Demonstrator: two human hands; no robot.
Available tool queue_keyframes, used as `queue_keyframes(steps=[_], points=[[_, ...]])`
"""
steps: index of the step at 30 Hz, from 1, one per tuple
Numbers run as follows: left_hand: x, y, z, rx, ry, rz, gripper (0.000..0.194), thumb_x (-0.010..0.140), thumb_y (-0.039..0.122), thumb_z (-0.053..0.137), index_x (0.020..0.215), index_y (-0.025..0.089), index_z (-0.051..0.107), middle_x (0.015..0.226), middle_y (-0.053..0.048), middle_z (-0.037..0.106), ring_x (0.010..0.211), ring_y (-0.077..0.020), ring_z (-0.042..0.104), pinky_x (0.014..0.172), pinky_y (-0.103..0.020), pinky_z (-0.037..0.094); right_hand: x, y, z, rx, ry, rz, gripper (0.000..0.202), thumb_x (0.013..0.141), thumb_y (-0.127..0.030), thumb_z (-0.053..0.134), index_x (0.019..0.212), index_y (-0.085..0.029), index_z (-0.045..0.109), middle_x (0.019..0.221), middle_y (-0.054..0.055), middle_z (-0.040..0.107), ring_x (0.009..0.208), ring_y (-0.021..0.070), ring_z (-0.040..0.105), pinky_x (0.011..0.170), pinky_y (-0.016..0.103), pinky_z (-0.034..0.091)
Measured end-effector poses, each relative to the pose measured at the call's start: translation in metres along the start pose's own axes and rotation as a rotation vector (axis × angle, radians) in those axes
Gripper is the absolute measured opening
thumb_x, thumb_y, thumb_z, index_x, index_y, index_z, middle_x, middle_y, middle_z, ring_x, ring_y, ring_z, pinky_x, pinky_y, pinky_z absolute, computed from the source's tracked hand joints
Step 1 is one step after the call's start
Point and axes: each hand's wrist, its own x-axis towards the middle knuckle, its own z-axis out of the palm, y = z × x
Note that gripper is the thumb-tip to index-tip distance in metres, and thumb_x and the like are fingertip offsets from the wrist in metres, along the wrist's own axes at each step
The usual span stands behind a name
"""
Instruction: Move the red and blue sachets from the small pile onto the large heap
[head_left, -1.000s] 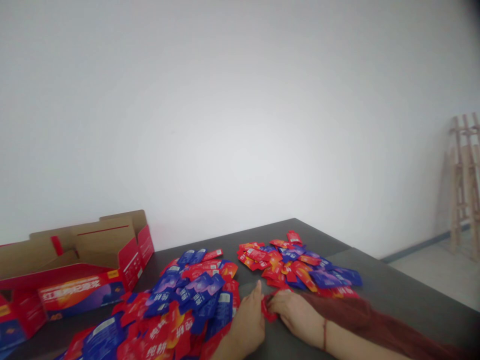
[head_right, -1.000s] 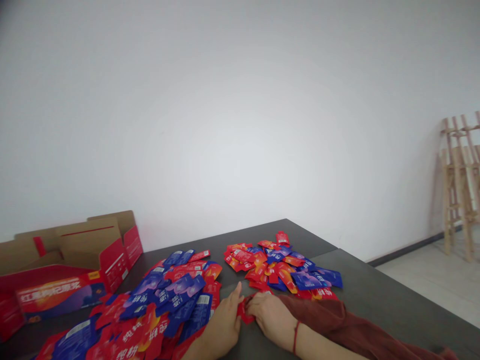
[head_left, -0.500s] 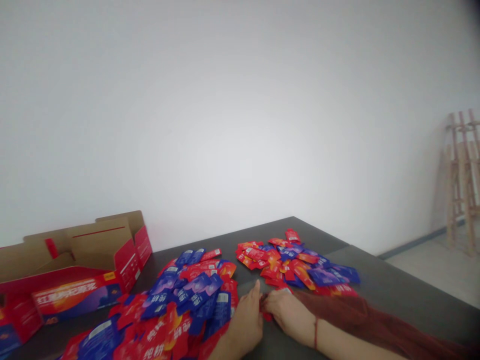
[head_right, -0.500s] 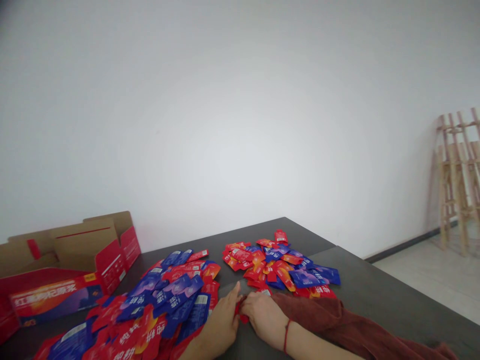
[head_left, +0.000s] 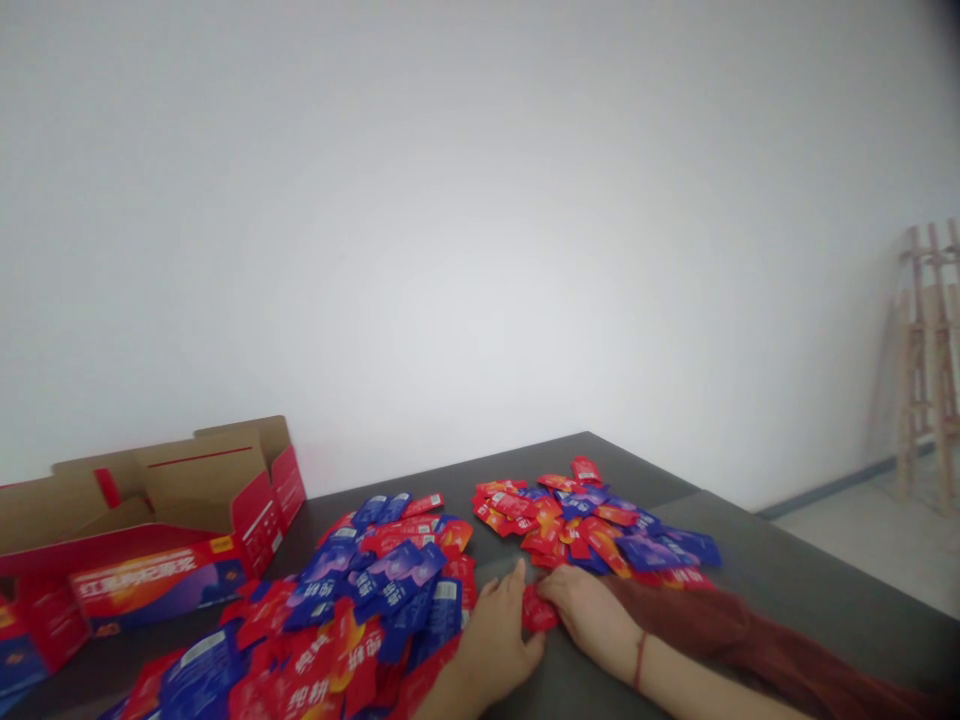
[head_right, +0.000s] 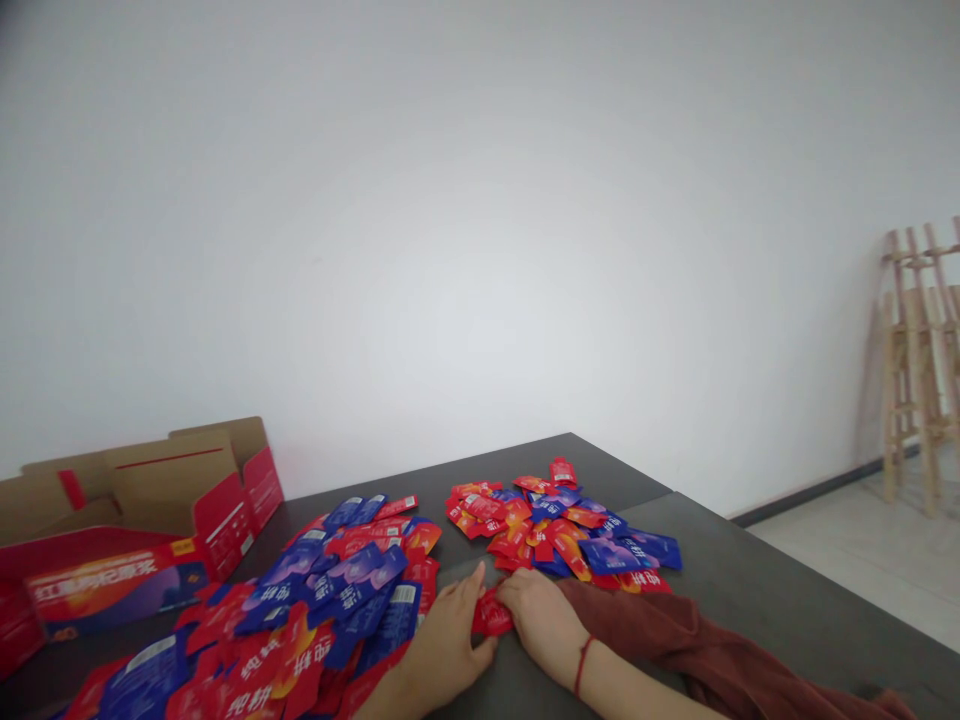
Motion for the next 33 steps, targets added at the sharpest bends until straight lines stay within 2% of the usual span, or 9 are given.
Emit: queue_keyframes(steps=[4, 7, 11, 14, 19, 23, 28, 30, 33], points=[[0.001, -0.003, 0.004, -0.024, 0.02, 0.002, 0.083, 0.073, 0.031, 0.051, 0.147, 0.007, 0.022, 0.142, -0.013, 0.044, 0.129, -0.0261, 0.04, 0.11, -0.037, 0.024, -0.004, -0.014, 0.009, 0.075, -0.05, -0.161, 0.034, 0.09, -0.017, 0.037, 0.097, -0.017, 0.07, 0.096, 0.009, 0.071, 0.096, 0.0208, 0.062, 0.089, 0.031, 0.044], [0.0, -0.004, 0.004, -0.027, 0.014, -0.001, 0.082, 0.075, 0.033, 0.05, 0.148, 0.009, 0.021, 0.142, -0.012, 0.044, 0.128, -0.0265, 0.04, 0.11, -0.038, 0.025, -0.015, -0.003, 0.001, 0.143, -0.019, -0.195, 0.038, 0.092, -0.018, 0.034, 0.103, -0.019, 0.069, 0.102, 0.009, 0.071, 0.099, 0.0198, 0.062, 0.091, 0.031, 0.044], [-0.001, -0.001, 0.001, -0.011, 0.016, -0.004, 0.082, 0.076, 0.036, 0.05, 0.148, 0.007, 0.022, 0.14, -0.013, 0.046, 0.129, -0.0271, 0.04, 0.11, -0.037, 0.024, -0.021, 0.022, -0.016, 0.066, 0.03, -0.007, 0.037, 0.09, -0.016, 0.034, 0.1, -0.017, 0.07, 0.104, 0.011, 0.07, 0.098, 0.0212, 0.062, 0.092, 0.033, 0.044], [0.0, 0.003, 0.001, 0.002, 0.034, -0.01, 0.082, 0.075, 0.035, 0.051, 0.147, 0.006, 0.024, 0.139, -0.014, 0.046, 0.129, -0.0269, 0.04, 0.111, -0.036, 0.022, -0.013, 0.024, -0.018, 0.018, 0.029, 0.096, 0.037, 0.089, -0.013, 0.035, 0.096, -0.016, 0.071, 0.101, 0.011, 0.071, 0.096, 0.0218, 0.062, 0.089, 0.033, 0.044], [0.001, 0.003, 0.001, 0.005, 0.022, 0.001, 0.081, 0.075, 0.035, 0.051, 0.146, 0.005, 0.025, 0.139, -0.015, 0.046, 0.128, -0.0271, 0.04, 0.111, -0.037, 0.022, -0.003, 0.004, -0.006, 0.108, 0.002, -0.055, 0.033, 0.089, -0.015, 0.038, 0.094, -0.017, 0.07, 0.098, 0.009, 0.07, 0.094, 0.0204, 0.061, 0.087, 0.031, 0.045], [0.0, 0.0, 0.0, -0.003, 0.021, 0.025, 0.081, 0.074, 0.031, 0.051, 0.146, 0.007, 0.026, 0.138, -0.014, 0.048, 0.127, -0.0264, 0.042, 0.11, -0.037, 0.025, -0.012, 0.007, -0.008, 0.166, -0.014, -0.162, 0.032, 0.091, -0.018, 0.038, 0.096, -0.018, 0.069, 0.097, 0.007, 0.07, 0.092, 0.019, 0.061, 0.086, 0.029, 0.045], [-0.002, 0.002, 0.0, 0.043, 0.022, 0.073, 0.07, 0.076, 0.028, 0.048, 0.143, 0.011, 0.035, 0.139, -0.012, 0.048, 0.124, -0.0252, 0.044, 0.111, -0.038, 0.025, -0.018, 0.028, -0.022, 0.045, 0.031, 0.038, 0.034, 0.087, -0.013, 0.037, 0.092, -0.016, 0.071, 0.098, 0.011, 0.07, 0.094, 0.0217, 0.062, 0.087, 0.034, 0.045], [-0.001, 0.004, -0.002, 0.074, 0.022, 0.103, 0.066, 0.077, 0.024, 0.046, 0.142, 0.013, 0.038, 0.131, -0.012, 0.055, 0.118, -0.0242, 0.05, 0.11, -0.039, 0.026, -0.016, 0.032, -0.026, 0.029, 0.048, 0.094, 0.036, 0.084, -0.01, 0.037, 0.094, -0.016, 0.071, 0.1, 0.011, 0.07, 0.096, 0.0226, 0.062, 0.09, 0.036, 0.045], [0.002, 0.007, -0.006, 0.134, 0.008, 0.078, 0.06, 0.081, 0.017, 0.041, 0.141, 0.015, 0.039, 0.11, -0.012, 0.065, 0.103, -0.0239, 0.058, 0.101, -0.039, 0.036, -0.011, 0.035, -0.028, 0.057, 0.123, 0.088, 0.039, 0.082, -0.009, 0.037, 0.102, -0.017, 0.07, 0.106, 0.011, 0.069, 0.101, 0.0227, 0.061, 0.094, 0.039, 0.045]])
